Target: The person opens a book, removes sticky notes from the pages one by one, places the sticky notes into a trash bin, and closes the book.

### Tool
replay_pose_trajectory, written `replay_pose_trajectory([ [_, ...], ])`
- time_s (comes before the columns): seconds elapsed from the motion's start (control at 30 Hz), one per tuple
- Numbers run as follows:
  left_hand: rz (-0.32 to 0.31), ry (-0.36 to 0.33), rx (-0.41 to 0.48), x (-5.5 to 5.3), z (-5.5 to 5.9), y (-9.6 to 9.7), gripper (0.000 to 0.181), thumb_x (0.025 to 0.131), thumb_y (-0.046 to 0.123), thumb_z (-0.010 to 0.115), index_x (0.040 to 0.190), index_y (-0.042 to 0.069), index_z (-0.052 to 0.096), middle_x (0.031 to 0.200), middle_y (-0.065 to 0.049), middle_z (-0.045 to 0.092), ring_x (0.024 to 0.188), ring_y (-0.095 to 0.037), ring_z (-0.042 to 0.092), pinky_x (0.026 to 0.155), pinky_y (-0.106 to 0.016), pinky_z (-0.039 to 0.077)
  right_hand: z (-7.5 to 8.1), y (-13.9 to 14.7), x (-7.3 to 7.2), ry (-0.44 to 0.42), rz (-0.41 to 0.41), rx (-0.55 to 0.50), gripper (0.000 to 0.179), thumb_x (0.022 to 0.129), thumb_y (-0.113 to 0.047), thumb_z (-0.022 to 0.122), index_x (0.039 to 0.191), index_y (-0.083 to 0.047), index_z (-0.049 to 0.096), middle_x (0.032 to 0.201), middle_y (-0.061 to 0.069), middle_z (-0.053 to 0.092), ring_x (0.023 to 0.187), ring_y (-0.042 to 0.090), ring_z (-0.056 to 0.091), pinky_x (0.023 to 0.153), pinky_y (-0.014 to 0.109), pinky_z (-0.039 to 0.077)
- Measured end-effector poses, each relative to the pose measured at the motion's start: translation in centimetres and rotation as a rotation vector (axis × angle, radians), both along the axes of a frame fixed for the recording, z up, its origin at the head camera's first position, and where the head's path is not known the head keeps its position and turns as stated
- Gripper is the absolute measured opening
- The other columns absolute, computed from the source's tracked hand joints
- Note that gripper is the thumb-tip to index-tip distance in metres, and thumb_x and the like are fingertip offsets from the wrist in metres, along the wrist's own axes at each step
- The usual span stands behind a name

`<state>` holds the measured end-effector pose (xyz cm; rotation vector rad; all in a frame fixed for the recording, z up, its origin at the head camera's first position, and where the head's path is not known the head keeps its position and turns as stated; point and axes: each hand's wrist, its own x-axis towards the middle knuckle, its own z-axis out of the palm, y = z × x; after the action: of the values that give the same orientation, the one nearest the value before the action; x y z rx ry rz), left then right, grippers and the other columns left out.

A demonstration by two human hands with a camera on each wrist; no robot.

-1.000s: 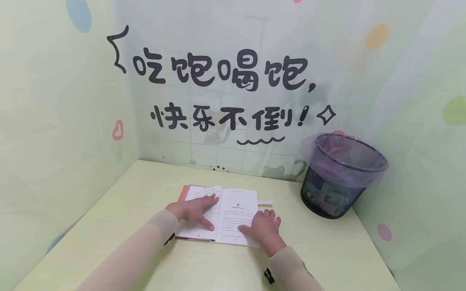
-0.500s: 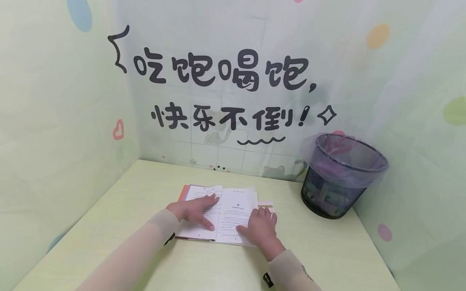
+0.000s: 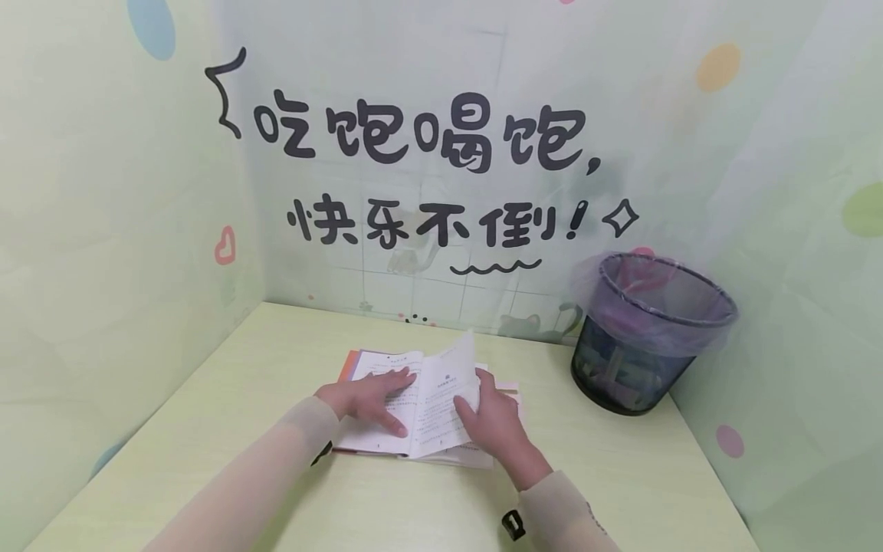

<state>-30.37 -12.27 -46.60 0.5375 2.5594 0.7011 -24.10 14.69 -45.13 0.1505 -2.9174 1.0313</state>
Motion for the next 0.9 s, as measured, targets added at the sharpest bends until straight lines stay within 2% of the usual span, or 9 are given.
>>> replay_pose_trajectory([
  [0.07,-0.003,0.003,-0.007,-0.1,-0.1,0.0,0.115,0.082,0.057,0.093,0.175,0.028,0.031,0.186,0.003,0.016,0.173,-0.034,0.013,0.140,-0.062,0.013,0.3,0.2,-0.2,-0.015,0.013,-0.104,0.065,0.113,-0.037,0.059,0.165,-0.003,0.041,0.145,0.027,0.069,0.128,0.042,0.071,0.108,0.063,0.058],
  [0.17,-0.008,0.008,0.001,-0.2,-0.1,0.0,0.116,0.082,0.058,0.093,0.175,0.028,0.030,0.186,0.003,0.016,0.173,-0.035,0.013,0.140,-0.063,0.013,0.4,0.6,-0.5,-0.036,0.051,-0.258,0.057,0.118,-0.040,0.048,0.163,-0.005,0.050,0.151,0.023,0.067,0.141,0.042,0.065,0.119,0.065,0.051],
  [0.27,-0.017,0.025,0.006,-0.3,-0.2,-0.1,0.117,0.081,0.058,0.094,0.175,0.027,0.031,0.186,0.001,0.017,0.173,-0.035,0.014,0.139,-0.063,0.014,0.2,1.1,-0.9,-0.067,0.134,-0.414,0.055,0.121,-0.037,0.036,0.160,-0.004,0.055,0.151,0.019,0.068,0.143,0.040,0.064,0.124,0.063,0.046],
  [0.33,-0.019,0.044,0.002,-0.4,-0.2,-0.2,0.118,0.080,0.059,0.094,0.175,0.026,0.032,0.186,0.000,0.018,0.173,-0.035,0.015,0.139,-0.064,0.015,0.1,1.3,-1.1,-0.099,0.186,-0.484,0.054,0.122,-0.033,0.031,0.160,-0.003,0.055,0.151,0.018,0.069,0.143,0.039,0.064,0.125,0.062,0.046],
  [0.4,-0.019,0.065,-0.013,-0.5,-0.3,-0.4,0.119,0.080,0.062,0.093,0.175,0.025,0.032,0.186,-0.001,0.018,0.173,-0.036,0.016,0.139,-0.063,0.017,-0.1,1.3,-1.3,-0.129,0.223,-0.507,0.052,0.121,-0.028,0.032,0.161,-0.002,0.054,0.154,0.017,0.066,0.145,0.038,0.062,0.126,0.060,0.045],
  [0.53,-0.019,0.098,-0.038,-0.7,-0.5,-1.1,0.123,0.080,0.065,0.091,0.176,0.022,0.029,0.186,-0.007,0.016,0.173,-0.037,0.016,0.139,-0.062,0.018,-0.6,1.0,-1.7,-0.141,0.280,-0.449,0.050,0.117,-0.016,0.044,0.165,-0.003,0.047,0.161,0.019,0.060,0.152,0.039,0.055,0.127,0.062,0.043],
  [0.67,0.002,0.085,-0.030,-0.8,-0.7,-2.4,0.123,0.081,0.063,0.092,0.176,0.018,0.028,0.186,-0.012,0.016,0.173,-0.038,0.015,0.139,-0.062,0.018,-1.6,0.1,-1.9,-0.101,0.345,-0.327,0.063,0.113,-0.016,0.058,0.171,-0.006,0.037,0.170,0.018,0.050,0.159,0.042,0.046,0.130,0.066,0.036],
  [0.73,0.019,0.071,-0.028,-0.9,-0.8,-3.1,0.122,0.081,0.062,0.092,0.176,0.018,0.029,0.186,-0.011,0.015,0.173,-0.038,0.015,0.139,-0.062,0.018,-1.9,-0.6,-1.9,-0.087,0.349,-0.254,0.067,0.112,-0.020,0.058,0.173,-0.009,0.032,0.175,0.015,0.043,0.163,0.041,0.039,0.133,0.064,0.031],
  [0.9,0.059,0.058,-0.031,-0.8,-0.6,-4.9,0.119,0.081,0.059,0.092,0.175,0.018,0.032,0.186,-0.011,0.018,0.171,-0.042,0.017,0.137,-0.068,0.019,-1.9,-2.3,-1.5,-0.129,0.389,-0.083,0.072,0.116,-0.036,0.047,0.176,-0.009,0.019,0.183,0.012,0.023,0.170,0.037,0.022,0.139,0.060,0.021],
])
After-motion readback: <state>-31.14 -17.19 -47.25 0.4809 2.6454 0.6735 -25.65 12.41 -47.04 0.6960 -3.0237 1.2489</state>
